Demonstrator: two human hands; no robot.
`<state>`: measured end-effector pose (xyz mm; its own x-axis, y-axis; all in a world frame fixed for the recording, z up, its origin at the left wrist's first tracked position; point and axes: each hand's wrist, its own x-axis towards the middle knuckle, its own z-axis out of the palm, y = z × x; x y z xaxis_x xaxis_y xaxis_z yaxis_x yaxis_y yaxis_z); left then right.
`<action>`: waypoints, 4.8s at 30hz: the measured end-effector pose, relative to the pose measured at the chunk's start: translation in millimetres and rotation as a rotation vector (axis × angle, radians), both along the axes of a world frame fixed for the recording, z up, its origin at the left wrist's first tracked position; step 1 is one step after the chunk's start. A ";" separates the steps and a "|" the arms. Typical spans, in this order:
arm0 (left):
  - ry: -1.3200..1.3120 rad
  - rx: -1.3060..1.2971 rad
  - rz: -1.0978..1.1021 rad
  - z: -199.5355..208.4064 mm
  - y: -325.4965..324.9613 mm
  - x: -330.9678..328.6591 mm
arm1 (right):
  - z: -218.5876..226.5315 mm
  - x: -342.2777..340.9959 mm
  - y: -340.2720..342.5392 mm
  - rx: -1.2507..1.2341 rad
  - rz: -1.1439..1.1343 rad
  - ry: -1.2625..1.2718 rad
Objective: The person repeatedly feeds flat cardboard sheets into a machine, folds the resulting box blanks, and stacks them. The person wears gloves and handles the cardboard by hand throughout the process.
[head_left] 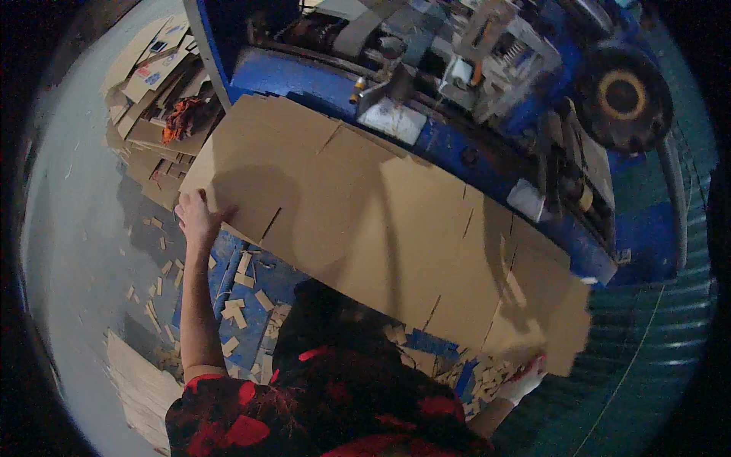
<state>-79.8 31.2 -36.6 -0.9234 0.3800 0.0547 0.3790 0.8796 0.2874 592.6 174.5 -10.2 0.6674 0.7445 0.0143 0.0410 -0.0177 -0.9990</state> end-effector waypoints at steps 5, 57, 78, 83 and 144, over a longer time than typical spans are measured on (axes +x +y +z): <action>-0.104 0.768 -0.019 25.1 2.5 14.6 | 47.9 -52.4 -8.1 0.052 0.055 -0.181; 0.337 0.491 -1.341 36.6 395.8 74.0 | 41.8 -206.9 387.4 -0.085 0.665 -1.715; 0.058 0.084 -0.167 -9.1 1.7 7.5 | -54.7 36.9 39.9 -0.386 0.143 -0.001; -0.014 0.100 -0.124 -3.7 -3.3 -12.5 | -31.4 -6.1 41.6 -0.006 0.390 0.044; 0.506 0.248 -1.063 14.4 404.1 94.1 | 2.8 -210.9 316.8 0.123 0.714 -1.940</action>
